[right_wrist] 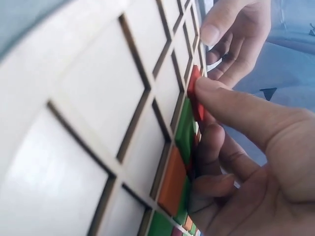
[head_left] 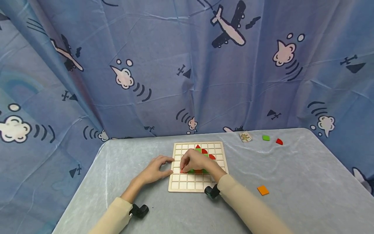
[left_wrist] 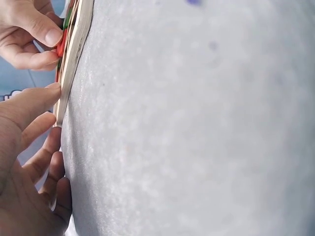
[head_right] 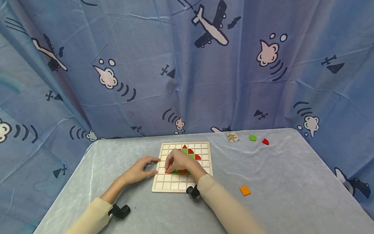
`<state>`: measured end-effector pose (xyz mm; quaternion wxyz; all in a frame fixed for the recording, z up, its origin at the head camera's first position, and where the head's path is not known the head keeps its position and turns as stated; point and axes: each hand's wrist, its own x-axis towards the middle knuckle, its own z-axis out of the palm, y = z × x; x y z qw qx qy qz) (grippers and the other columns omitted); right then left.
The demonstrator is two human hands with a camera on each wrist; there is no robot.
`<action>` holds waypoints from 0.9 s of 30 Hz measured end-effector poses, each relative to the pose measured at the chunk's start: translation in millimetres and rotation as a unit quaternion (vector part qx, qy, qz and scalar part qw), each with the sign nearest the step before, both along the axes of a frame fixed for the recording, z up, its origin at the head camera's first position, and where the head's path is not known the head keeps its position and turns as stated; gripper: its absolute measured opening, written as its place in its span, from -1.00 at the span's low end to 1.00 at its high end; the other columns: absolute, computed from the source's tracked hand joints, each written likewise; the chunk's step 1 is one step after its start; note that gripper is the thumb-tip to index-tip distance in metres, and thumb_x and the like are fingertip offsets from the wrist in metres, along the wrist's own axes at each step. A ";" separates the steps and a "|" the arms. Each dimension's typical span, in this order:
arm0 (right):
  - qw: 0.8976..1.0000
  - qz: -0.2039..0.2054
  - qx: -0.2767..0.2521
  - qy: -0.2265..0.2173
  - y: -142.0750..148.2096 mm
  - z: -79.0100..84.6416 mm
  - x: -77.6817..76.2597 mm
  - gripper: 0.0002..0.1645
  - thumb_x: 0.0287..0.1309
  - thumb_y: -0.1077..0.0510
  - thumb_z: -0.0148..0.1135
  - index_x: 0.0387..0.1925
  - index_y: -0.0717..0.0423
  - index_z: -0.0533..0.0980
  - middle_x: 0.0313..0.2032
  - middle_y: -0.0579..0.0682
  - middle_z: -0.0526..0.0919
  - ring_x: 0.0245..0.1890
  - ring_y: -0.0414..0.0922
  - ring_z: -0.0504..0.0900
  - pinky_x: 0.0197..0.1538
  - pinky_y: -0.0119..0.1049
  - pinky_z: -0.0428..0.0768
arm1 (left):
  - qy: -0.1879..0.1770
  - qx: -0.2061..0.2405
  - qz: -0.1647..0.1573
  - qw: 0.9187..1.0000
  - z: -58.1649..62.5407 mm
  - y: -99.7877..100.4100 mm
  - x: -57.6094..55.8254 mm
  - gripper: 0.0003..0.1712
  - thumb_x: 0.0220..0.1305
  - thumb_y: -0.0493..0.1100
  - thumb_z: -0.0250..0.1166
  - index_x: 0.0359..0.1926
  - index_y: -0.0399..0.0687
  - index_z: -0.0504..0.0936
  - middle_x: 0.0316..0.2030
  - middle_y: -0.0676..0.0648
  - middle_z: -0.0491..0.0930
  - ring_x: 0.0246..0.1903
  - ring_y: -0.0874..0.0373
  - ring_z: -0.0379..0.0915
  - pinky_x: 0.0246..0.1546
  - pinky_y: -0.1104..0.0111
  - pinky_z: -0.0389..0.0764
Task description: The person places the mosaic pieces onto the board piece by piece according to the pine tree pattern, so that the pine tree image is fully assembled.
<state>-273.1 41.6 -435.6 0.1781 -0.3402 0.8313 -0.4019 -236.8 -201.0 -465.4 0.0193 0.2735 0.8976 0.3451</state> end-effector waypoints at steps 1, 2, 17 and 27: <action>1.000 0.000 0.001 0.001 -0.3 0.5 0.3 -0.89 0.02 0.44 0.51 -0.47 0.25 0.71 -0.52 -0.07 0.67 -0.50 -0.27 0.52 -0.37 -0.41 0.54 | 0.000 0.001 -0.001 1.000 0.2 0.0 0.1 -0.48 0.30 -0.17 0.44 0.23 -0.20 0.58 0.10 -0.18 0.55 0.04 -0.11 0.46 0.08 -0.01 0.44; 1.000 0.001 0.002 0.001 -0.7 0.8 0.5 -0.89 0.02 0.43 0.52 -0.48 0.25 0.71 -0.52 -0.08 0.67 -0.50 -0.27 0.52 -0.37 -0.41 0.54 | 0.000 0.002 -0.001 1.000 0.2 0.1 0.1 -0.48 0.29 -0.18 0.44 0.23 -0.20 0.58 0.10 -0.18 0.56 0.04 -0.12 0.46 0.08 -0.01 0.45; 1.000 0.014 0.010 0.001 0.0 0.4 0.5 -0.88 0.03 0.46 0.50 -0.47 0.25 0.71 -0.52 -0.07 0.68 -0.51 -0.29 0.51 -0.37 -0.44 0.53 | -0.009 -0.004 0.004 1.000 1.7 0.7 1.1 -0.48 0.31 -0.17 0.43 0.25 -0.19 0.57 0.11 -0.17 0.55 0.05 -0.11 0.45 0.09 -0.01 0.44; 1.000 0.019 -0.003 -0.014 5.1 3.5 -2.7 -0.90 0.03 0.43 0.51 -0.43 0.25 0.71 -0.49 -0.09 0.67 -0.47 -0.24 0.53 -0.35 -0.39 0.55 | -0.010 -0.005 0.008 1.000 0.8 1.2 0.5 -0.47 0.31 -0.16 0.43 0.26 -0.17 0.57 0.12 -0.16 0.55 0.05 -0.10 0.45 0.10 -0.01 0.43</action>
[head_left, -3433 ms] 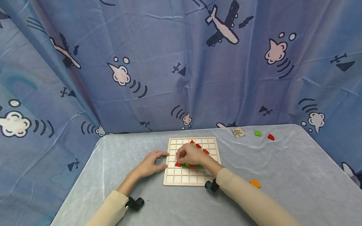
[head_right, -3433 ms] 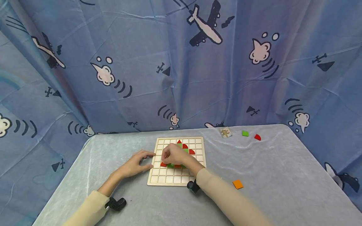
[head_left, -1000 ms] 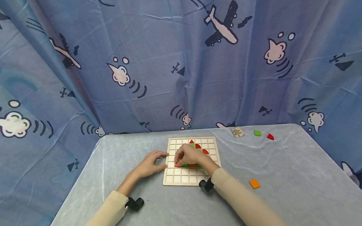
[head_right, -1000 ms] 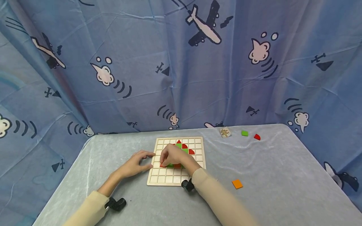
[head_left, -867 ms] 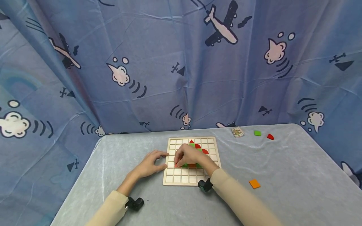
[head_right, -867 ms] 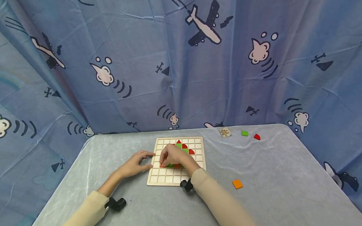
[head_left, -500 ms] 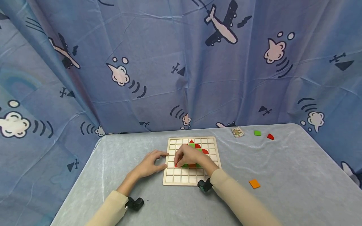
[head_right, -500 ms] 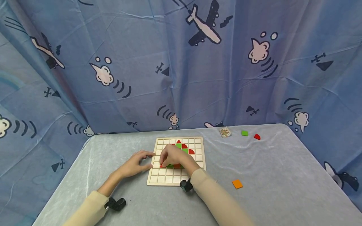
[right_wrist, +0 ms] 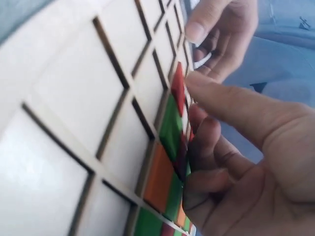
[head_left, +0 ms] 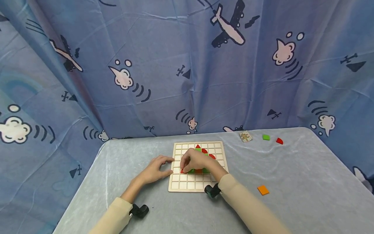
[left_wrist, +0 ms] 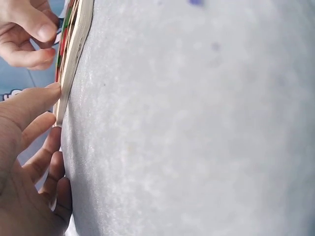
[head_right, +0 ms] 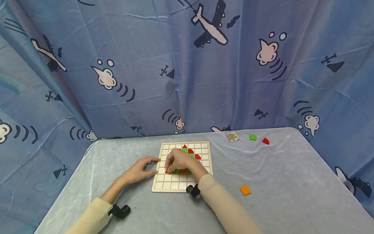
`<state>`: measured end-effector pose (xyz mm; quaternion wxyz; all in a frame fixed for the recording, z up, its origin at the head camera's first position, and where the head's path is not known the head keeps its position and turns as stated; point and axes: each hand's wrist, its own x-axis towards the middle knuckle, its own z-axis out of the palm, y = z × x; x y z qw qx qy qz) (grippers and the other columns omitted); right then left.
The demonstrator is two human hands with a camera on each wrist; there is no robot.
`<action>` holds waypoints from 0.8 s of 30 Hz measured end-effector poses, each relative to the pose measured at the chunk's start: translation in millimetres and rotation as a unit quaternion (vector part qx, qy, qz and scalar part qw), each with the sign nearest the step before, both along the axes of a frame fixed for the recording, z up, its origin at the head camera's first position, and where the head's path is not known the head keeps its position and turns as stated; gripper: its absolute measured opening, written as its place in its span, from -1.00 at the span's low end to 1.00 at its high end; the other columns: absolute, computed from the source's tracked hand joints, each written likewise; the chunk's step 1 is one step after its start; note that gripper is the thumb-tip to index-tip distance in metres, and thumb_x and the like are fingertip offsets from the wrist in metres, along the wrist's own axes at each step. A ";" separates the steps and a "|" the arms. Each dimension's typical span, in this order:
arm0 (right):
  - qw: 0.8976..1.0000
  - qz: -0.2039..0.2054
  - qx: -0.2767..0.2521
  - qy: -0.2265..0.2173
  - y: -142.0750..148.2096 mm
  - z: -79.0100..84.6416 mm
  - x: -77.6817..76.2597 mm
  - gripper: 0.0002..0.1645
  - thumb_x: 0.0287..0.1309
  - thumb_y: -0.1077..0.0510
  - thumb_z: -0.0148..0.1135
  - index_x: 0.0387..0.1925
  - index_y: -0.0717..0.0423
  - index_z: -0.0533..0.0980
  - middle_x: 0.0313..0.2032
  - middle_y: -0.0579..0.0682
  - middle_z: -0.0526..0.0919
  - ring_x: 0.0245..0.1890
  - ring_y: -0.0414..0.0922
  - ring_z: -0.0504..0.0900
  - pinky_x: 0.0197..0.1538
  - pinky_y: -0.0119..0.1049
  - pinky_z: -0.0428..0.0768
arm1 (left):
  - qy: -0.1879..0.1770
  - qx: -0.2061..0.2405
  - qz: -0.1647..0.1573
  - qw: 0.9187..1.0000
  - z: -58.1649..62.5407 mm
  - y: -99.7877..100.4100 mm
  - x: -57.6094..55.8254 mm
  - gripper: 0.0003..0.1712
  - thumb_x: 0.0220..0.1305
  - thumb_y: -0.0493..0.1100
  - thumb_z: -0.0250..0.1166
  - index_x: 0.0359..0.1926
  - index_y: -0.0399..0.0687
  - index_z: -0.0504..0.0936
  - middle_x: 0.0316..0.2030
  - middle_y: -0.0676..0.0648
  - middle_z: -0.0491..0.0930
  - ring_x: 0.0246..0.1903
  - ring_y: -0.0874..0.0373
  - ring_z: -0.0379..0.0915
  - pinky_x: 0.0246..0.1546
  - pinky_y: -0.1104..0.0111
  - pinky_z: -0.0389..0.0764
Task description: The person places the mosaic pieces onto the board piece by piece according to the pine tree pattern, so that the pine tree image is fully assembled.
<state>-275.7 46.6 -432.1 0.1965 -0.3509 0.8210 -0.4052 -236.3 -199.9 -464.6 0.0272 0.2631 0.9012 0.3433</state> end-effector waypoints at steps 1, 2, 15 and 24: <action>1.000 0.000 -0.005 -0.002 1.8 0.9 -0.6 -0.90 0.04 0.42 0.51 -0.41 0.24 0.72 -0.48 -0.09 0.67 -0.45 -0.21 0.54 -0.33 -0.38 0.56 | 0.001 0.000 0.001 1.000 -0.2 -0.1 -0.1 -0.47 0.31 -0.15 0.43 0.25 -0.17 0.58 0.12 -0.15 0.55 0.05 -0.10 0.45 0.10 -0.01 0.43; 1.000 0.000 -0.013 -0.007 4.2 1.8 -1.5 -0.91 0.04 0.40 0.51 -0.39 0.24 0.72 -0.45 -0.08 0.68 -0.42 -0.20 0.55 -0.32 -0.37 0.56 | 0.002 0.001 0.001 1.000 -0.7 -0.3 -0.4 -0.48 0.31 -0.15 0.44 0.25 -0.17 0.58 0.12 -0.15 0.55 0.05 -0.10 0.46 0.10 -0.01 0.43; 0.997 0.010 -0.072 -0.018 60.0 10.3 -10.4 -0.74 0.14 0.27 0.49 -0.18 0.36 0.65 -0.25 0.08 0.68 -0.20 -0.01 0.60 -0.15 -0.21 0.63 | 0.003 0.001 0.005 1.000 -2.2 -1.2 -1.7 -0.47 0.29 -0.15 0.45 0.24 -0.16 0.58 0.12 -0.13 0.55 0.05 -0.11 0.46 0.11 -0.02 0.41; 0.999 -0.033 -0.033 -0.013 114.4 15.7 -11.0 -0.68 0.21 0.19 0.45 -0.06 0.30 0.65 -0.13 0.18 0.66 -0.13 0.01 0.58 -0.05 -0.13 0.60 | 0.002 -0.006 0.003 1.000 -1.9 -0.6 -0.6 -0.47 0.29 -0.17 0.45 0.25 -0.16 0.58 0.12 -0.14 0.55 0.06 -0.10 0.45 0.12 -0.01 0.42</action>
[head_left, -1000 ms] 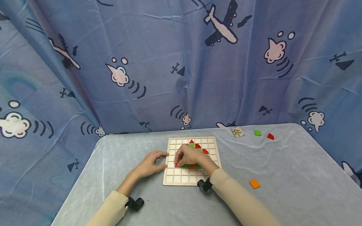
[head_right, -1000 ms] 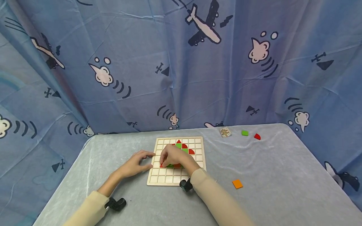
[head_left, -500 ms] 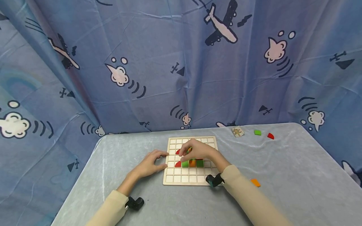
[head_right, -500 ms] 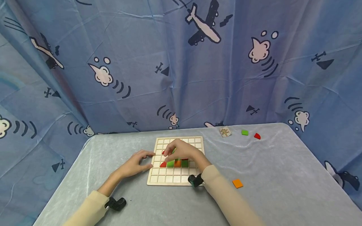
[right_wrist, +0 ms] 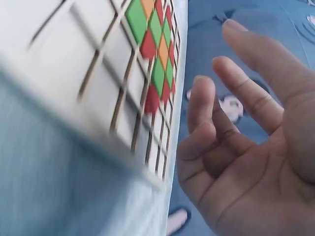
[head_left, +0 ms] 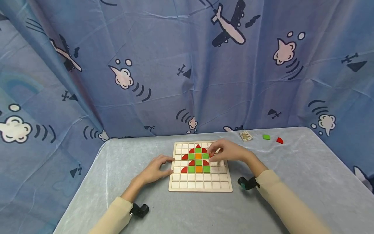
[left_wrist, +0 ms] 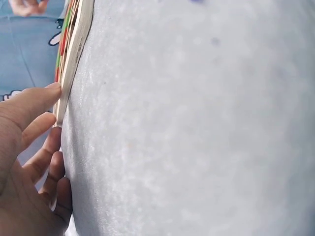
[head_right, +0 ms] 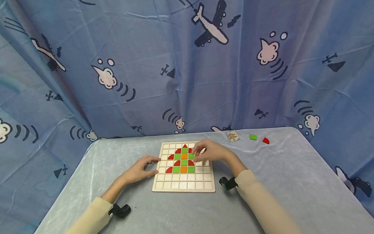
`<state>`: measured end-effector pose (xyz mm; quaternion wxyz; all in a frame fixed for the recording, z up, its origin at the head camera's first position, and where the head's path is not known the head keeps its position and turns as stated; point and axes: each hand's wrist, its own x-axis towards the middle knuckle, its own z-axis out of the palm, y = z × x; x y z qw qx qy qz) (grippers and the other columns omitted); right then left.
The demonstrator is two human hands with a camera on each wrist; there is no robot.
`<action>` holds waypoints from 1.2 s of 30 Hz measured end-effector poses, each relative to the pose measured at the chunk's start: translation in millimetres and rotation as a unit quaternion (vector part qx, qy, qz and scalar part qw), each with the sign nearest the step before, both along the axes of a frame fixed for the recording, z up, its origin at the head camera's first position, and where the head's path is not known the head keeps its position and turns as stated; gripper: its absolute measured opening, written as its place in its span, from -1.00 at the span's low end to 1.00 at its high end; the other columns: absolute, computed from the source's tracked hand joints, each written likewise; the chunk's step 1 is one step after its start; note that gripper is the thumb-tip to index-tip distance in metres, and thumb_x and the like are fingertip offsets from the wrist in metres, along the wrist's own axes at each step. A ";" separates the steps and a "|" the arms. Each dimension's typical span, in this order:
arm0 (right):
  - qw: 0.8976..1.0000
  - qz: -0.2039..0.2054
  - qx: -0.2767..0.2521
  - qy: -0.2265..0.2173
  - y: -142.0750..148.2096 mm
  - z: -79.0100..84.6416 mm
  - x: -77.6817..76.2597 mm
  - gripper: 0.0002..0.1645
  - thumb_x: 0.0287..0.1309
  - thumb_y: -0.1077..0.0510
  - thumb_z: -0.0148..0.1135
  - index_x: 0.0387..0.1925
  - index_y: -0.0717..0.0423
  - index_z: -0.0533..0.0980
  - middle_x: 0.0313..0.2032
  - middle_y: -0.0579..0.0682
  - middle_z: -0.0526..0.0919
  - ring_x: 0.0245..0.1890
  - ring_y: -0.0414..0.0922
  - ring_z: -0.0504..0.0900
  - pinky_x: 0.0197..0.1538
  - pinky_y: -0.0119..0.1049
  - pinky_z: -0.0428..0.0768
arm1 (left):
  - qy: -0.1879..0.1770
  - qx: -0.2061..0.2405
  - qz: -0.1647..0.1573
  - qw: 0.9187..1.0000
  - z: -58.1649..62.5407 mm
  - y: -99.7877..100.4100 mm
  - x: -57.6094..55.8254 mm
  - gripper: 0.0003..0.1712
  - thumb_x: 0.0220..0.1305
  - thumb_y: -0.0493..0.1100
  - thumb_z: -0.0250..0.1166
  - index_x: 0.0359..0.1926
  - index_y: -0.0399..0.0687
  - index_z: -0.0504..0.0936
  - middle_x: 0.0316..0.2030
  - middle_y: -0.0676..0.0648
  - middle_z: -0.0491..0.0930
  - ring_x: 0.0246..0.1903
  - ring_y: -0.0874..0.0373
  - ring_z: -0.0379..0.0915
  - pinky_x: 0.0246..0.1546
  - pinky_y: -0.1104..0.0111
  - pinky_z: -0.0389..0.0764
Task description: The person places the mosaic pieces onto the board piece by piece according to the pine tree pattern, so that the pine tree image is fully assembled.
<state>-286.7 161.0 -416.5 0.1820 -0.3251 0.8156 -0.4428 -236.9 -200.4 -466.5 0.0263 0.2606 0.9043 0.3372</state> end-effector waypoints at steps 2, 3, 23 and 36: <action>1.000 -0.012 0.007 0.000 14.6 1.4 -0.3 -0.67 0.23 0.17 0.44 -0.04 0.28 0.65 -0.12 0.15 0.66 -0.10 0.02 0.59 -0.04 -0.12 0.60 | -0.006 0.002 0.002 1.000 0.5 0.1 -0.1 -0.47 0.29 -0.17 0.45 0.25 -0.15 0.58 0.12 -0.13 0.54 0.06 -0.09 0.44 0.13 0.00 0.41; 1.000 -0.018 0.009 0.000 22.3 1.8 -0.5 -0.67 0.24 0.17 0.44 -0.02 0.28 0.64 -0.11 0.14 0.67 -0.09 0.03 0.59 -0.03 -0.12 0.61 | -0.009 0.002 0.003 1.000 0.6 0.1 -0.2 -0.46 0.29 -0.17 0.45 0.26 -0.15 0.57 0.12 -0.13 0.54 0.07 -0.08 0.44 0.13 0.00 0.41; 0.979 -0.196 0.048 -0.012 165.5 -10.7 -0.8 -0.47 0.34 0.01 0.36 0.18 0.29 0.55 0.02 0.16 0.62 -0.08 0.06 0.57 -0.13 -0.05 0.60 | 0.000 0.007 -0.004 1.000 -2.2 -2.4 -1.7 -0.47 0.29 -0.15 0.44 0.25 -0.14 0.58 0.10 -0.14 0.55 0.06 -0.08 0.44 0.12 -0.02 0.40; 0.944 -0.316 0.072 0.069 214.6 -28.0 -12.3 -0.39 0.31 -0.03 0.39 0.14 0.38 0.54 -0.09 0.24 0.66 -0.19 -0.04 0.58 -0.33 -0.22 0.61 | -0.002 0.005 0.001 1.000 -0.4 -1.3 -0.8 -0.47 0.28 -0.18 0.45 0.25 -0.14 0.58 0.12 -0.11 0.55 0.07 -0.06 0.45 0.14 0.01 0.41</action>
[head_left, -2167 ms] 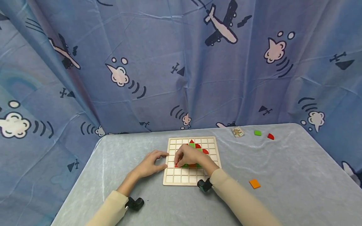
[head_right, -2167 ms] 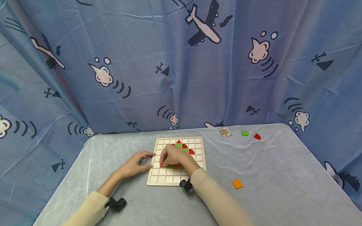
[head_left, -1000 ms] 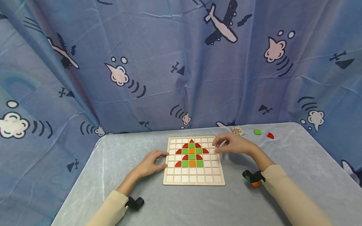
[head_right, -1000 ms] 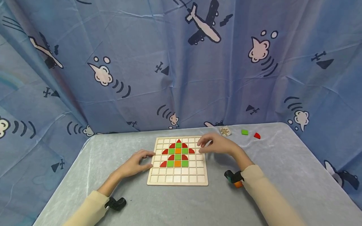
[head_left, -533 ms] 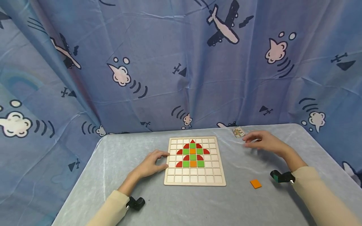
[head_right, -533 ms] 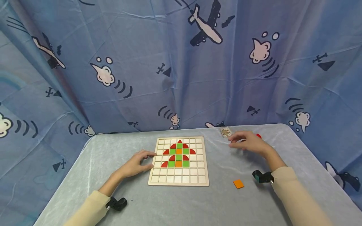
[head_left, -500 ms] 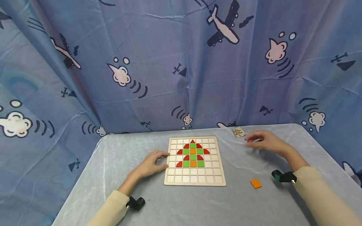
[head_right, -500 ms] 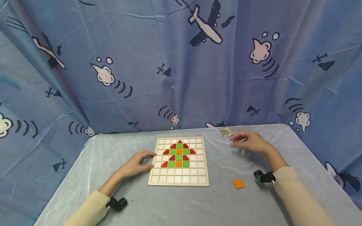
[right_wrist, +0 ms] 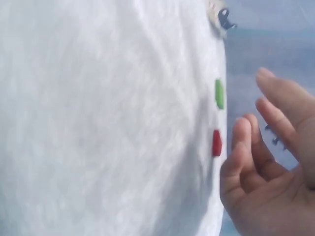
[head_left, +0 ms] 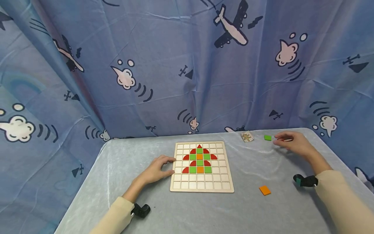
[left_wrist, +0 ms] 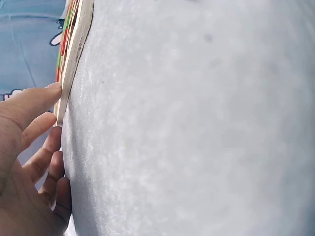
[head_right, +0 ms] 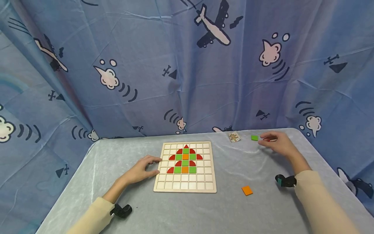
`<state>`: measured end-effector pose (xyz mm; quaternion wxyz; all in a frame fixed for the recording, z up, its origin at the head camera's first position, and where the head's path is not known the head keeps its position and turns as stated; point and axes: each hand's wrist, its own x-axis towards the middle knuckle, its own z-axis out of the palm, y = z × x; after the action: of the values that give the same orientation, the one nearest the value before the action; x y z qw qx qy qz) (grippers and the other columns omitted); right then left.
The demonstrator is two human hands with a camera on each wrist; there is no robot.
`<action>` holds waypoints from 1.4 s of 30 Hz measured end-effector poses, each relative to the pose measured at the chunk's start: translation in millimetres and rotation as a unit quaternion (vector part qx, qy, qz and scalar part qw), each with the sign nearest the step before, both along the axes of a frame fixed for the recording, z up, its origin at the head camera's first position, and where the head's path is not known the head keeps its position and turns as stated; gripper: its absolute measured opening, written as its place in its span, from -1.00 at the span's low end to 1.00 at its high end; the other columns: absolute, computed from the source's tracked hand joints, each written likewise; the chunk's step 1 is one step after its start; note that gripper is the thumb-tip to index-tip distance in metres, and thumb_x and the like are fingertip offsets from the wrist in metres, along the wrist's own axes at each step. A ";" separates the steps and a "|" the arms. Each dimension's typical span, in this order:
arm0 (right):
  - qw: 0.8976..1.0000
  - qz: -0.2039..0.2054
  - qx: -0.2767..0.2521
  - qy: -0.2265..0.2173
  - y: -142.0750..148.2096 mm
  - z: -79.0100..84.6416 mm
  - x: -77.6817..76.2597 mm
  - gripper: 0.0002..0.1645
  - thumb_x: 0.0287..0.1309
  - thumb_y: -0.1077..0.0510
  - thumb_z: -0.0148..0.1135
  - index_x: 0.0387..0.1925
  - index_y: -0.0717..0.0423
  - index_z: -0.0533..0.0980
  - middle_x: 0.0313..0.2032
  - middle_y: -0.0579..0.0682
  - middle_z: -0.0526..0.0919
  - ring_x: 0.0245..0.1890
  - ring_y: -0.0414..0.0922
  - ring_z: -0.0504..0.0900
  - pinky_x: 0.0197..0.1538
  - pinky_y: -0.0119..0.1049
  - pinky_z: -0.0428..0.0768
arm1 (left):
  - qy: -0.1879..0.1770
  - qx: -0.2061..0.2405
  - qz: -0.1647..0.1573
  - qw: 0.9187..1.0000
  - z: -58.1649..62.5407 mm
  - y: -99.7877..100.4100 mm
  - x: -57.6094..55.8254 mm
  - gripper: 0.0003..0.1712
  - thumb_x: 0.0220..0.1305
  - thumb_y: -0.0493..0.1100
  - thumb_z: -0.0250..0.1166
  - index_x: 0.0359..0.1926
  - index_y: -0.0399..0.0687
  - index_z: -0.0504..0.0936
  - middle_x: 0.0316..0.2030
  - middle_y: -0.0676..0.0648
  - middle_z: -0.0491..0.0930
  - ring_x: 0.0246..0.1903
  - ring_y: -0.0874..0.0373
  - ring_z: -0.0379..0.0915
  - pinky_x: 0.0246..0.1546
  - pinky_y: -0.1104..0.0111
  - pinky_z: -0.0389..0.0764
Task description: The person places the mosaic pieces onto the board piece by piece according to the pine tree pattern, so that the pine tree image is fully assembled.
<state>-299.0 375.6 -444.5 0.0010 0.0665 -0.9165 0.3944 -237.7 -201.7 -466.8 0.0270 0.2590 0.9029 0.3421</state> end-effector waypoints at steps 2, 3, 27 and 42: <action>1.000 -0.012 0.010 0.014 5.4 -4.2 -1.8 -0.41 0.29 -0.01 0.42 0.11 0.40 0.54 -0.09 0.29 0.64 -0.14 0.05 0.57 -0.36 -0.24 0.60 | -0.001 0.001 0.001 1.000 0.1 0.0 0.0 -0.47 0.28 -0.18 0.45 0.25 -0.14 0.58 0.12 -0.11 0.54 0.07 -0.06 0.44 0.14 0.01 0.40; 1.000 -0.016 0.013 0.017 7.8 -6.0 -2.7 -0.41 0.28 0.01 0.42 0.11 0.41 0.54 -0.08 0.33 0.63 -0.11 0.12 0.56 -0.36 -0.25 0.58 | -0.001 0.001 0.002 1.000 0.2 0.0 0.0 -0.47 0.28 -0.18 0.45 0.25 -0.14 0.58 0.12 -0.11 0.54 0.07 -0.06 0.44 0.14 0.01 0.40; 0.990 -0.123 0.061 -0.014 15.0 -17.5 -20.4 -0.41 0.14 -0.01 0.50 -0.03 0.43 0.60 -0.06 0.43 0.52 -0.06 0.33 0.44 -0.06 0.20 0.44 | -0.002 -0.005 0.001 1.000 -1.3 -0.9 -2.8 -0.47 0.29 -0.15 0.45 0.26 -0.12 0.58 0.10 -0.10 0.54 0.06 -0.05 0.43 0.13 0.01 0.39; 0.995 -0.083 0.057 -0.011 22.7 -17.9 -20.0 -0.44 0.12 0.00 0.50 -0.07 0.40 0.59 -0.18 0.29 0.61 -0.13 0.25 0.50 -0.20 -0.03 0.51 | -0.004 0.000 0.000 1.000 -1.0 0.2 -1.1 -0.47 0.29 -0.17 0.45 0.25 -0.14 0.58 0.11 -0.12 0.54 0.07 -0.06 0.43 0.13 0.01 0.39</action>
<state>-319.0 398.2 -462.4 0.0199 -0.0140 -0.9400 0.3404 -238.8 -201.5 -467.8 0.0308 0.2576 0.9027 0.3433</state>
